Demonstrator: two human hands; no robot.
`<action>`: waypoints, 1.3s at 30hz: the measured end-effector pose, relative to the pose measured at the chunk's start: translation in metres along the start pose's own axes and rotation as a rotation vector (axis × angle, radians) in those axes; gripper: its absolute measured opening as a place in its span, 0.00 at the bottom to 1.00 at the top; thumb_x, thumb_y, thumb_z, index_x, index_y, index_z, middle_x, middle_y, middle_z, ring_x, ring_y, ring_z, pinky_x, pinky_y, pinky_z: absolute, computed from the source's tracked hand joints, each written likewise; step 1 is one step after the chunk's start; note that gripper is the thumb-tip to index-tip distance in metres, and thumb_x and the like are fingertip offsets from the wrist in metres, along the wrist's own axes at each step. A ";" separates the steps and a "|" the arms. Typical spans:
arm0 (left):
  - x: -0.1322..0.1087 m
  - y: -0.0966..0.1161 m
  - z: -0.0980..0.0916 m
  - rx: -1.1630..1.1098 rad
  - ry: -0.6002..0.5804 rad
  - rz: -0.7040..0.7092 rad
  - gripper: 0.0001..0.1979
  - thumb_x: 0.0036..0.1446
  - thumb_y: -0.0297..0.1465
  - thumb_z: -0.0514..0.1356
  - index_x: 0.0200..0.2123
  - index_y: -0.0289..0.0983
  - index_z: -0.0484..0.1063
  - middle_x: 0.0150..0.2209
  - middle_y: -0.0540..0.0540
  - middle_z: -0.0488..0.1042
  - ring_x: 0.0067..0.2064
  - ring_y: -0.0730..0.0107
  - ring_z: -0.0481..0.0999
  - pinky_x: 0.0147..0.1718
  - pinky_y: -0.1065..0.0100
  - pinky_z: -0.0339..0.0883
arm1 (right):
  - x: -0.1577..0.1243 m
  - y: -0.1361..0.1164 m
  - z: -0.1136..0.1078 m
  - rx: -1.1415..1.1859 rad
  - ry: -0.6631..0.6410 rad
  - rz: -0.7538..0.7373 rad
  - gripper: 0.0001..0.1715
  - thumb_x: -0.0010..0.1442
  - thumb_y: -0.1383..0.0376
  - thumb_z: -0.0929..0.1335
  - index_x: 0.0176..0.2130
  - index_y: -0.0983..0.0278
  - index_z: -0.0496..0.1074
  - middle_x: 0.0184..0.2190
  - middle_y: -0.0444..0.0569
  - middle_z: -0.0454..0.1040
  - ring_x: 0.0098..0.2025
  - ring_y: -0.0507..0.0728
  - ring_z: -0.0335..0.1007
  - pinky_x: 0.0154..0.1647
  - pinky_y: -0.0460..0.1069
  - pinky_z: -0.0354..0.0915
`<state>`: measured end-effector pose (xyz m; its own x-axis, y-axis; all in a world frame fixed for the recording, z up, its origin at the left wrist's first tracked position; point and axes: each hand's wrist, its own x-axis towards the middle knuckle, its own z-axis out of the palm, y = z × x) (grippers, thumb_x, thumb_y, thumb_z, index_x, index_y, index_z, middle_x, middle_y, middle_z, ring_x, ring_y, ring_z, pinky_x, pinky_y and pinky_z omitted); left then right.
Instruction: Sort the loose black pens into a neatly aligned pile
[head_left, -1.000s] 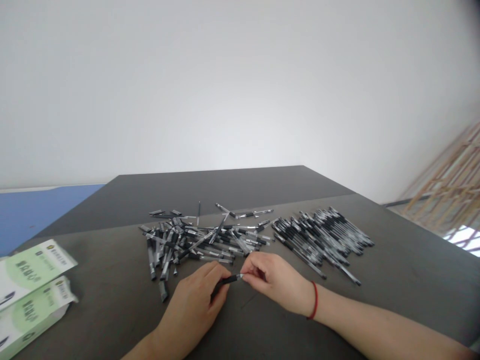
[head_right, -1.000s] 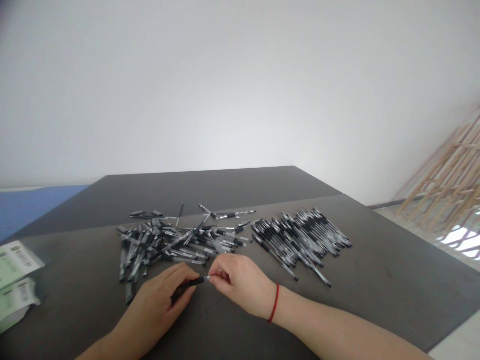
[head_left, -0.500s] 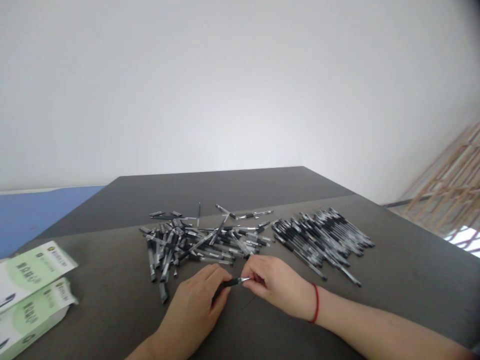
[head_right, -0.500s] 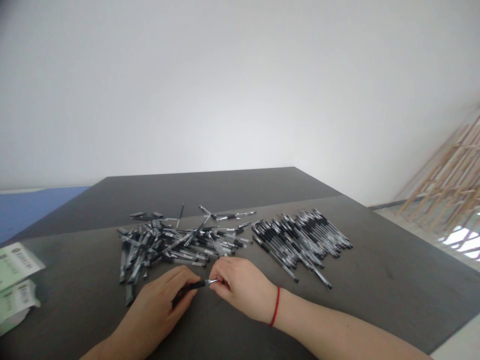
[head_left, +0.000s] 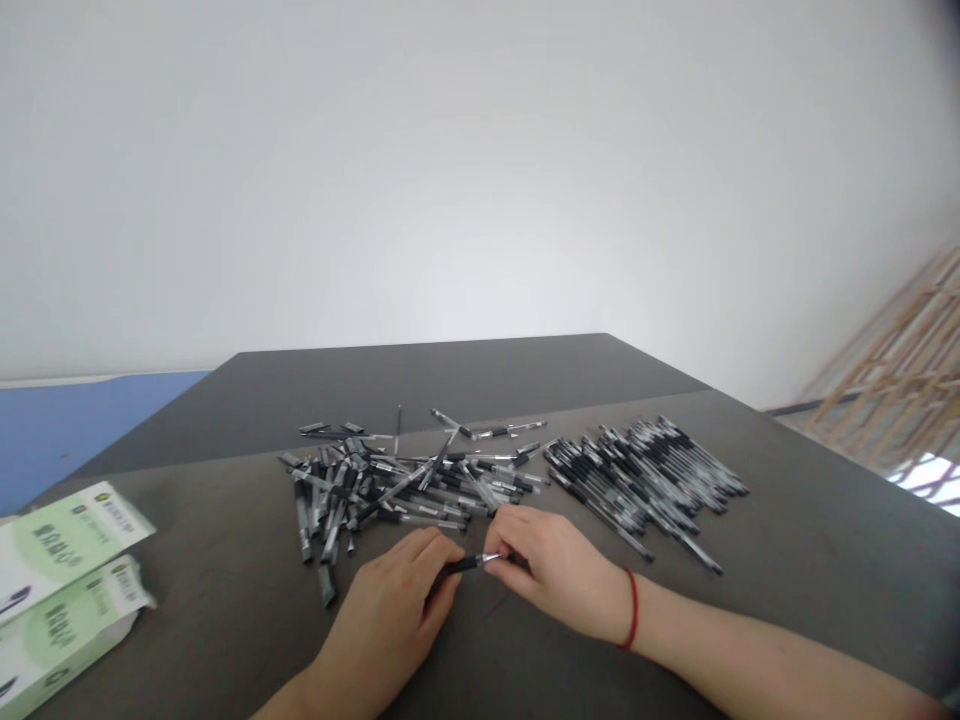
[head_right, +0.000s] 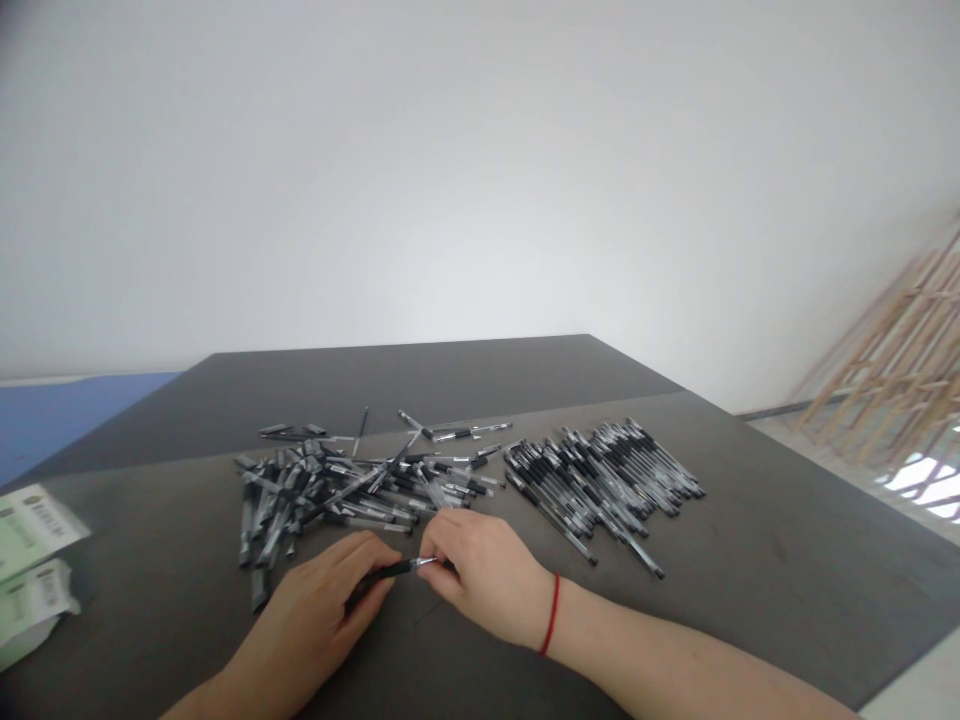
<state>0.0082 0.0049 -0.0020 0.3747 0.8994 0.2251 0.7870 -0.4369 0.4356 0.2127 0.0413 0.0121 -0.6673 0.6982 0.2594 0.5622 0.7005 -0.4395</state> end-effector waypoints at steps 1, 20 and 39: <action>0.000 0.000 0.000 0.002 -0.002 0.001 0.08 0.57 0.26 0.53 0.38 0.42 0.69 0.38 0.49 0.74 0.40 0.67 0.73 0.39 0.67 0.64 | 0.000 0.000 0.000 0.001 -0.008 -0.003 0.05 0.61 0.66 0.64 0.31 0.63 0.66 0.30 0.45 0.69 0.33 0.52 0.64 0.34 0.46 0.57; 0.000 0.002 -0.001 -0.017 0.027 0.003 0.08 0.56 0.26 0.54 0.37 0.42 0.70 0.37 0.50 0.74 0.39 0.68 0.74 0.37 0.69 0.64 | 0.000 0.003 -0.001 -0.025 0.018 -0.045 0.05 0.57 0.65 0.69 0.35 0.63 0.68 0.33 0.46 0.70 0.37 0.54 0.65 0.37 0.47 0.58; 0.000 -0.001 0.000 0.003 -0.011 0.016 0.08 0.58 0.26 0.53 0.39 0.42 0.68 0.38 0.51 0.73 0.40 0.67 0.73 0.40 0.67 0.63 | 0.000 0.005 -0.002 -0.068 -0.059 -0.063 0.08 0.63 0.63 0.63 0.33 0.64 0.67 0.32 0.45 0.69 0.36 0.53 0.65 0.36 0.46 0.58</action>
<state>0.0074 0.0051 -0.0025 0.3929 0.8923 0.2224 0.7823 -0.4514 0.4293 0.2165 0.0456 0.0119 -0.7286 0.6440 0.2330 0.5489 0.7526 -0.3637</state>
